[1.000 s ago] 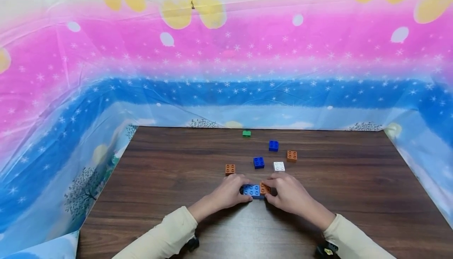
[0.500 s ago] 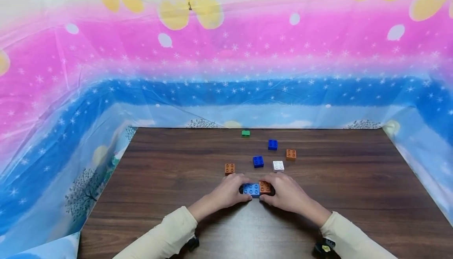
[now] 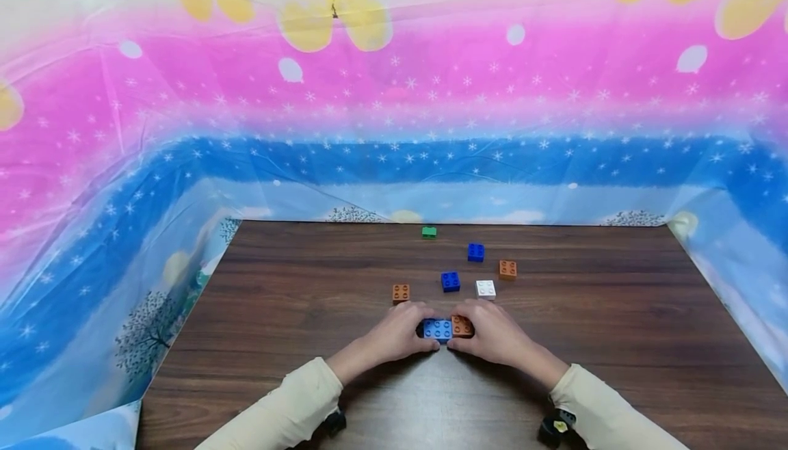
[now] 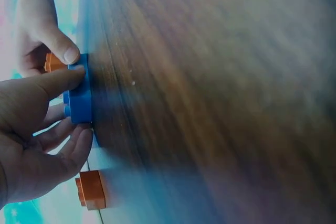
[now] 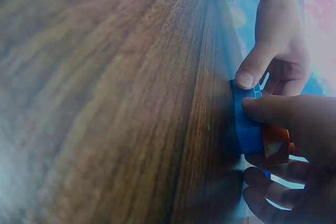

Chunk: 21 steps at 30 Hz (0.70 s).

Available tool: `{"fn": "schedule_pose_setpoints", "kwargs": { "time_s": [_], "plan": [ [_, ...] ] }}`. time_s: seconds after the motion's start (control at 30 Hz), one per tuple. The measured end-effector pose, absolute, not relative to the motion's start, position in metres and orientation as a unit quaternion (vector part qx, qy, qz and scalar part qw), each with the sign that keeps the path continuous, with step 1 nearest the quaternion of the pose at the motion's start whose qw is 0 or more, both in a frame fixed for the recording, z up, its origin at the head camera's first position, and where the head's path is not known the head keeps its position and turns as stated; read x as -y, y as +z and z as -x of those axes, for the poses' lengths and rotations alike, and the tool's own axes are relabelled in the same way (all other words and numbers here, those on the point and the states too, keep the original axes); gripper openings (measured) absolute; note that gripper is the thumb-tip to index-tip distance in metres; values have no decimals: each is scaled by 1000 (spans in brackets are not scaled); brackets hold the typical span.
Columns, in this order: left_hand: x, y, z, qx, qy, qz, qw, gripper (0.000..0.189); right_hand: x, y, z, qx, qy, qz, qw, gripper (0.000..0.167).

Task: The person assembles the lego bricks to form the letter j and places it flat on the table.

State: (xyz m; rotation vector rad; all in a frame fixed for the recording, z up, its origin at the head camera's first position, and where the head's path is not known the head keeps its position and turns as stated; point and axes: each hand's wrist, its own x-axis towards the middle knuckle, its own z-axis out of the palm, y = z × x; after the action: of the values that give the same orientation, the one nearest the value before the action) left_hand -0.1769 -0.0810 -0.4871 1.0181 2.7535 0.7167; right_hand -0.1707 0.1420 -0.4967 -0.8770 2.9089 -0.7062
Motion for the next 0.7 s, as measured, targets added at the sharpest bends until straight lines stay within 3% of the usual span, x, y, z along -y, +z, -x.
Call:
{"fn": "schedule_pose_setpoints", "kwargs": {
  "time_s": [0.17, 0.43, 0.7],
  "plan": [
    [93, -482, 178, -900, 275, -333, 53, 42, -142, -496, 172, -931, -230, 284, 17, 37],
    [119, -474, 190, -913, 286, -290, -13, 43, -142, -496, 172, -932, -226, 283, 25, 36],
    [134, -480, 203, -923, 287, -256, -5, 53, -141, -495, 173, -933, -229, 276, 40, 38]
  ]
}}
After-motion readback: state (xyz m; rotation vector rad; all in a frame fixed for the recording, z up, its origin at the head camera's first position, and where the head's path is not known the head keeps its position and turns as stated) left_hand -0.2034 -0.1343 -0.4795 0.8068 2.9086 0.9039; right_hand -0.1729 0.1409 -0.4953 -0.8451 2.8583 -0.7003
